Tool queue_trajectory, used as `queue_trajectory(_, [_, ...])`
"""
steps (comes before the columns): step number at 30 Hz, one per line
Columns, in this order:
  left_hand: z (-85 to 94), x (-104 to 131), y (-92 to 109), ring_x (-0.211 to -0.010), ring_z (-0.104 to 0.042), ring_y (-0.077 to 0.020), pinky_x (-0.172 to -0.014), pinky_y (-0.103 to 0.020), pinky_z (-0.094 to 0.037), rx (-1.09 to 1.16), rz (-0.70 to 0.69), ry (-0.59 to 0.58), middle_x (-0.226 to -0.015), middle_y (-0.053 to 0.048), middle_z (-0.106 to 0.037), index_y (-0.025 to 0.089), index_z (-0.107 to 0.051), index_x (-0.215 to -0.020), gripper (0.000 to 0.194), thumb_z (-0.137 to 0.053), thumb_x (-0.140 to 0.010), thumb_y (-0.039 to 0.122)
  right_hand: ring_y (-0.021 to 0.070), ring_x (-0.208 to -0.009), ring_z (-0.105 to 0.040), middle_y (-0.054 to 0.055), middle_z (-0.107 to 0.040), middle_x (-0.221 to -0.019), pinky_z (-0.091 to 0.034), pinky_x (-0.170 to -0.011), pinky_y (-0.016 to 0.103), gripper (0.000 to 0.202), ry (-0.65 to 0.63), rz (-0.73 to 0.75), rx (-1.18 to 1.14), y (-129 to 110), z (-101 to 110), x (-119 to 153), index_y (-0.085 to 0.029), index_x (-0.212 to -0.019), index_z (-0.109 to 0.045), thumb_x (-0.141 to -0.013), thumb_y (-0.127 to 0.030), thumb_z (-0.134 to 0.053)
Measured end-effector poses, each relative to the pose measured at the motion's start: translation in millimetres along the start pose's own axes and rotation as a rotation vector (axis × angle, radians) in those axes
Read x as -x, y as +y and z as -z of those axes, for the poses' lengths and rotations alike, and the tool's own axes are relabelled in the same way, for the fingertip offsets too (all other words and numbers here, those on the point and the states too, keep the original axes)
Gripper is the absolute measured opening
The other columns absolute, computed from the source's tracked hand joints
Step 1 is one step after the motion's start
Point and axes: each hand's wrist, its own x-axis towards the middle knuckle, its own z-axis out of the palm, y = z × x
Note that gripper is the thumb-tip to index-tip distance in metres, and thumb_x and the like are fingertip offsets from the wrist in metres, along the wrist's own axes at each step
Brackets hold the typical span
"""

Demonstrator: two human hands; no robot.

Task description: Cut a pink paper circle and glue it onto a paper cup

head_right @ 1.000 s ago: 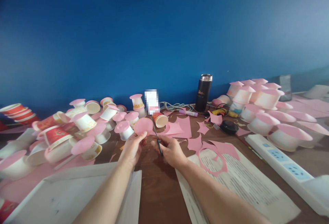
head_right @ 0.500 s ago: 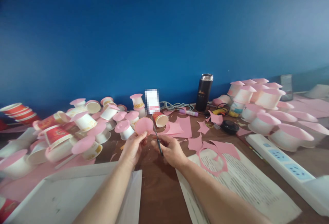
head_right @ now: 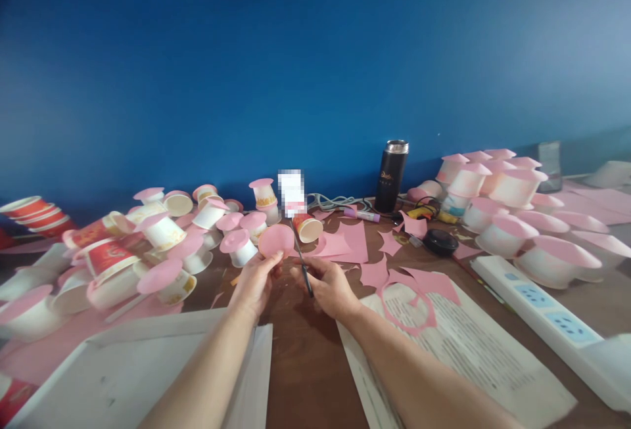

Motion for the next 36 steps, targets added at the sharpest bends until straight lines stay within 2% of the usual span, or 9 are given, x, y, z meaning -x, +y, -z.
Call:
queue_trajectory(6, [-2.8, 2.6, 2.8, -0.059, -0.045, -0.0080, -0.055, -0.022, -0.034, 0.020, 0.016, -0.004, -0.074, -0.002, -0.063, 0.013, -0.067, -0.083, 0.030, -0.078, -0.064, 0.033, 0.0092, -0.055, -0.042, -0.003, -0.054, -0.062, -0.034, -0.052, 0.023, 0.039, -0.011, 0.000, 0.022, 0.1, 0.4, 0.2, -0.016, -0.103, -0.069, -0.072, -0.040, -0.071])
queue_trajectory(15, [-3.3, 1.4, 4.5, -0.056, -0.042, -0.0068, -0.053, -0.021, -0.033, 0.025, 0.001, -0.008, -0.068, 0.001, -0.059, 0.013, -0.067, -0.081, 0.029, -0.078, -0.063, 0.033, 0.0087, -0.054, -0.039, -0.004, -0.048, -0.060, -0.032, -0.051, 0.023, 0.041, -0.004, 0.004, 0.011, -1.0, -0.9, 0.0, -0.015, -0.102, -0.068, -0.072, -0.043, -0.071])
queue_trajectory(24, [-2.7, 3.8, 5.1, -0.057, -0.043, -0.0069, -0.055, -0.021, -0.034, 0.011, 0.007, 0.007, -0.066, 0.001, -0.059, 0.014, -0.067, -0.078, 0.028, -0.078, -0.064, 0.034, 0.0080, -0.052, -0.037, -0.006, -0.044, -0.056, -0.029, -0.050, 0.023, 0.037, -0.011, -0.003, -0.039, -2.6, -2.3, -0.1, -0.014, -0.097, -0.067, -0.070, -0.039, -0.074])
queue_trajectory(36, [1.5, -2.4, 2.7, -0.059, -0.042, -0.0082, -0.056, -0.023, -0.032, -0.017, -0.011, 0.046, -0.063, 0.003, -0.054, 0.015, -0.064, -0.073, 0.030, -0.080, -0.063, 0.038, 0.0099, -0.052, -0.042, -0.004, -0.049, -0.057, -0.030, -0.049, 0.024, 0.034, 0.060, -0.012, 0.052, -5.1, -1.2, -0.6, -0.017, -0.094, -0.068, -0.072, -0.042, -0.071])
